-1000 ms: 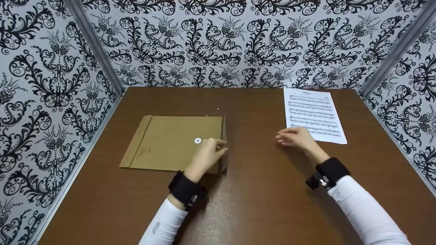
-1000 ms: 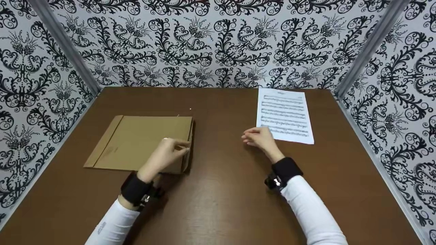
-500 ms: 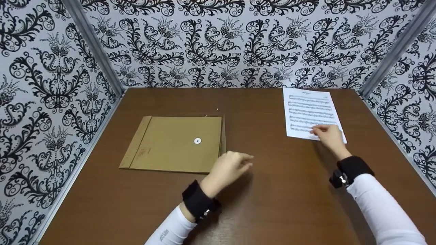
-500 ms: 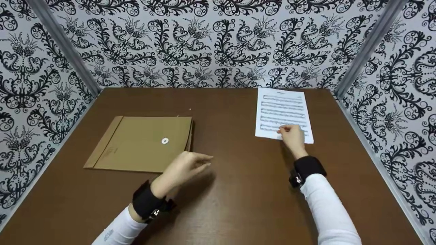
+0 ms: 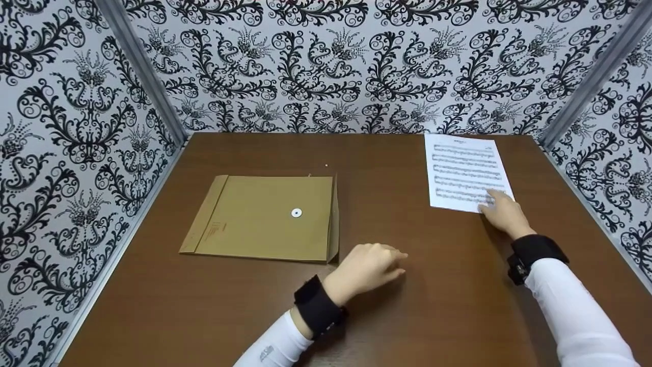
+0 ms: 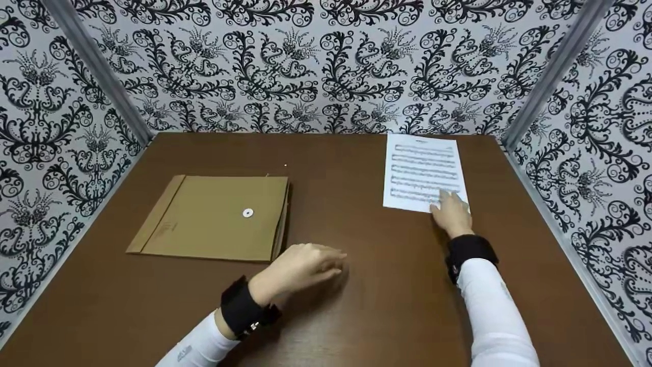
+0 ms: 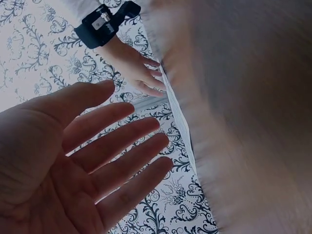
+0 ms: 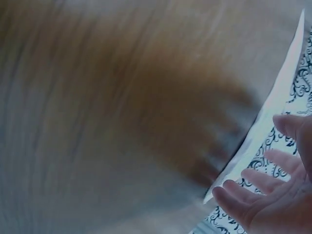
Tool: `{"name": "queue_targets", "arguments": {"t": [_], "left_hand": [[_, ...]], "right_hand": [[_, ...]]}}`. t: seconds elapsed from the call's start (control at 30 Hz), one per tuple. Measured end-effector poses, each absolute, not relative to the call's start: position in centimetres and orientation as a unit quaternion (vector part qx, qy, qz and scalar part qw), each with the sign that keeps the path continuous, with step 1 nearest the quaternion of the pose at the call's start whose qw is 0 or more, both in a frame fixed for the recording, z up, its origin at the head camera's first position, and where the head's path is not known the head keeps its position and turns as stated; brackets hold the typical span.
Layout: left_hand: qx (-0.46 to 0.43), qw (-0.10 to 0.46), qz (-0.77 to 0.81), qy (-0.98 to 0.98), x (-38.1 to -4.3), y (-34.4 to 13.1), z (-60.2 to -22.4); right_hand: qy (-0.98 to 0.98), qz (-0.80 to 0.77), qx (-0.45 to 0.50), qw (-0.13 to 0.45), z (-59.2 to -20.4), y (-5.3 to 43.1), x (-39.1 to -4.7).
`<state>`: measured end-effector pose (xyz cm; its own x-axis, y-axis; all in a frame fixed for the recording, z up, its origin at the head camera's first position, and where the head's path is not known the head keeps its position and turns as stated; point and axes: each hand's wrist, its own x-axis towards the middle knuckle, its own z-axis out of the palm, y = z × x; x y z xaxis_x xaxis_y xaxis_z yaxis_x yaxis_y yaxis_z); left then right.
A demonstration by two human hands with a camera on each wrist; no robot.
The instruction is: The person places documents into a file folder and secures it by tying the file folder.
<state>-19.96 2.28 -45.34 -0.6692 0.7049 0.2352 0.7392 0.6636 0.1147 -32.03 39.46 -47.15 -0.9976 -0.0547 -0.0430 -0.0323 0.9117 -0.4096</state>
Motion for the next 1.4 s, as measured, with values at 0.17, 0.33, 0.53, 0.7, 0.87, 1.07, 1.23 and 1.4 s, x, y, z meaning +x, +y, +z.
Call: {"name": "queue_targets", "arguments": {"t": [0.17, 0.33, 0.53, 0.7, 0.87, 1.07, 1.23, 1.4], "left_hand": [[-0.406, 0.087, -0.065, -0.907, -20.0, 2.7, -45.6], [-0.402, 0.061, -0.066, -0.911, -20.0, 2.6, -45.7], [-0.394, 0.039, -0.062, -0.916, -20.0, 2.2, -45.6], [-0.386, 0.028, -0.064, -0.92, -20.2, 1.9, -45.5], [-0.375, 0.016, -0.063, -0.925, -20.4, 1.8, -45.5], [-0.361, 0.003, -0.061, -0.931, -20.7, 1.6, -45.6], [-0.355, -0.002, -0.058, -0.933, -21.0, 1.4, -45.9], [-0.349, -0.006, -0.059, -0.935, -21.2, 1.1, -45.9]], "right_hand": [[0.982, -0.176, -0.029, 0.069, -47.3, 39.7, -32.0], [0.985, -0.156, -0.035, 0.068, -47.1, 39.7, -31.8], [0.988, -0.141, -0.047, 0.049, -47.4, 39.5, -31.5], [0.988, -0.124, -0.071, 0.052, -47.1, 39.1, -30.8], [0.985, -0.127, -0.091, 0.074, -46.6, 38.6, -30.1], [0.983, -0.133, -0.108, 0.06, -46.7, 38.0, -29.0], [0.983, -0.133, -0.11, 0.06, -46.6, 37.2, -27.8], [0.984, -0.13, -0.108, 0.062, -46.5, 36.3, -26.9]]}}
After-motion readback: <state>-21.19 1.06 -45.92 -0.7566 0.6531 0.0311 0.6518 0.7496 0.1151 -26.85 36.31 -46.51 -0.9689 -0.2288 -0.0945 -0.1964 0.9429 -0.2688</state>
